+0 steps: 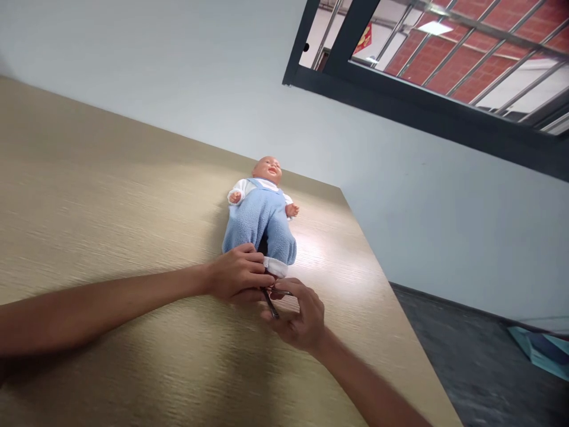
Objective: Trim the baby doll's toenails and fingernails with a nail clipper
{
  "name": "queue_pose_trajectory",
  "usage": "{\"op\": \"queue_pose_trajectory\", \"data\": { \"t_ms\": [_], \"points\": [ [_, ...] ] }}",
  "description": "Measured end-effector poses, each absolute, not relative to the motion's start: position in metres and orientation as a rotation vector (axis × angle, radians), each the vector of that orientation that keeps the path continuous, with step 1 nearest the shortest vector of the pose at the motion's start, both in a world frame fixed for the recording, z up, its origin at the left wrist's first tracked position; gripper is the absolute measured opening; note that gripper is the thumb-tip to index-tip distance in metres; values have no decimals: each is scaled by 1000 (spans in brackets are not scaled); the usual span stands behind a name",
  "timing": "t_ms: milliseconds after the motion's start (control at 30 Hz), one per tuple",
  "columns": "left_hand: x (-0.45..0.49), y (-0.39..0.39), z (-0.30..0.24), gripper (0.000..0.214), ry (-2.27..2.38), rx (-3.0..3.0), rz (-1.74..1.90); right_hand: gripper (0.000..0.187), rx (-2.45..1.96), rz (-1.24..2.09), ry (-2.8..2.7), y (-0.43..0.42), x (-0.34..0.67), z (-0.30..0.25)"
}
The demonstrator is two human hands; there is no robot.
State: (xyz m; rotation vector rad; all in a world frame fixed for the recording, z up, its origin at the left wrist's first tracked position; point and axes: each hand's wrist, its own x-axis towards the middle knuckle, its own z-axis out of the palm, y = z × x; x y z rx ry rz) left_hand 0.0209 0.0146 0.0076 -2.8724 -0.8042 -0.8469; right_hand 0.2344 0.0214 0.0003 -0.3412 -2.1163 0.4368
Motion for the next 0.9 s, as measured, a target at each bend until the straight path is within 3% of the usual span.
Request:
{"op": "queue_pose_trajectory", "data": {
  "t_ms": [200, 467, 900],
  "points": [
    [23, 15, 6, 17, -840, -2858, -893, 26, -333, 379, -2111, 20, 234, -1],
    [26, 15, 5, 15, -860, -2828, -893, 22, -296, -9, -2045, 18, 234, -2],
    [25, 14, 4, 18, -873, -2829, -894, 26, -125, -122, -2190, 24, 236, -6]
  ]
}}
